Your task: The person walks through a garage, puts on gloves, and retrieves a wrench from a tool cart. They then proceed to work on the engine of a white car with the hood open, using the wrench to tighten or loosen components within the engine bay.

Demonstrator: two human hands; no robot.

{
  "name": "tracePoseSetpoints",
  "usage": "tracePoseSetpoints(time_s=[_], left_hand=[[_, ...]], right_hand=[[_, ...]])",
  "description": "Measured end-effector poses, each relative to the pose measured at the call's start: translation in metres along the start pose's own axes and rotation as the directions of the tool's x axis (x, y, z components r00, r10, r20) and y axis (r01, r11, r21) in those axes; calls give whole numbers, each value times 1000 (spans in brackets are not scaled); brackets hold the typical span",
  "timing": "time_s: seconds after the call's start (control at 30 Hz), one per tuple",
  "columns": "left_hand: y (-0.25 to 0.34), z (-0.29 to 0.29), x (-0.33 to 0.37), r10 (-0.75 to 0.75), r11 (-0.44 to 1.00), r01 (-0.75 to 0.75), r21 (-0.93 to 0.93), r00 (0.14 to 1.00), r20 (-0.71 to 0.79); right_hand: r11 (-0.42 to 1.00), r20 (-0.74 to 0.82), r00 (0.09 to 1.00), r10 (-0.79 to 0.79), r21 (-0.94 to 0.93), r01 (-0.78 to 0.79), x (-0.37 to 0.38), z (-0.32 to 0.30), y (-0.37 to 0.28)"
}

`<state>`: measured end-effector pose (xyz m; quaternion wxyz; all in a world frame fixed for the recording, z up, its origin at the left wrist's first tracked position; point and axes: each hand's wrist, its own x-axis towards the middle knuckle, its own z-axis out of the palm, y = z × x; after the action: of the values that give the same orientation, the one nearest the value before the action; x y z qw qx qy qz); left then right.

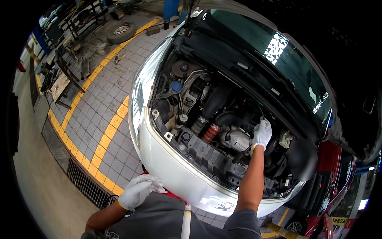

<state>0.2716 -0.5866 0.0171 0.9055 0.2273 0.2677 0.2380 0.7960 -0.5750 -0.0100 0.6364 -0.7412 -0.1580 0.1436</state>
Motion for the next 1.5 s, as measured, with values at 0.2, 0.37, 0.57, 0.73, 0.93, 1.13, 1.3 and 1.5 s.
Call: tracePoseSetpoints(time_s=[0.2,0.37,0.57,0.73,0.93,1.13,1.3,1.5], left_hand=[[-7,4,22,-73,997,72,26,995,62],[-6,33,90,-105,986,117,-120,989,105],[26,58,168,-129,909,101,-406,991,-42],[54,30,162,259,850,-178,-495,961,99],[112,30,60,620,763,-610,214,784,26],[122,32,9,692,648,-617,447,722,-6],[112,15,2,741,626,-678,384,671,-23],[55,-13,-2,449,868,-488,-93,850,-276]], right_hand=[[998,39,998,-51,-32,52,-45,-39,-20],[992,240,964,-114,79,98,-109,-54,-75],[972,481,870,-107,-134,194,-202,-42,-143],[827,805,588,-78,-277,489,-230,-61,-144],[860,692,714,-101,-300,412,-211,-79,-114],[565,696,642,-321,-403,720,-181,-78,-69],[284,940,300,-161,-247,927,-170,-57,10],[517,923,382,50,-352,781,-171,-58,82]])
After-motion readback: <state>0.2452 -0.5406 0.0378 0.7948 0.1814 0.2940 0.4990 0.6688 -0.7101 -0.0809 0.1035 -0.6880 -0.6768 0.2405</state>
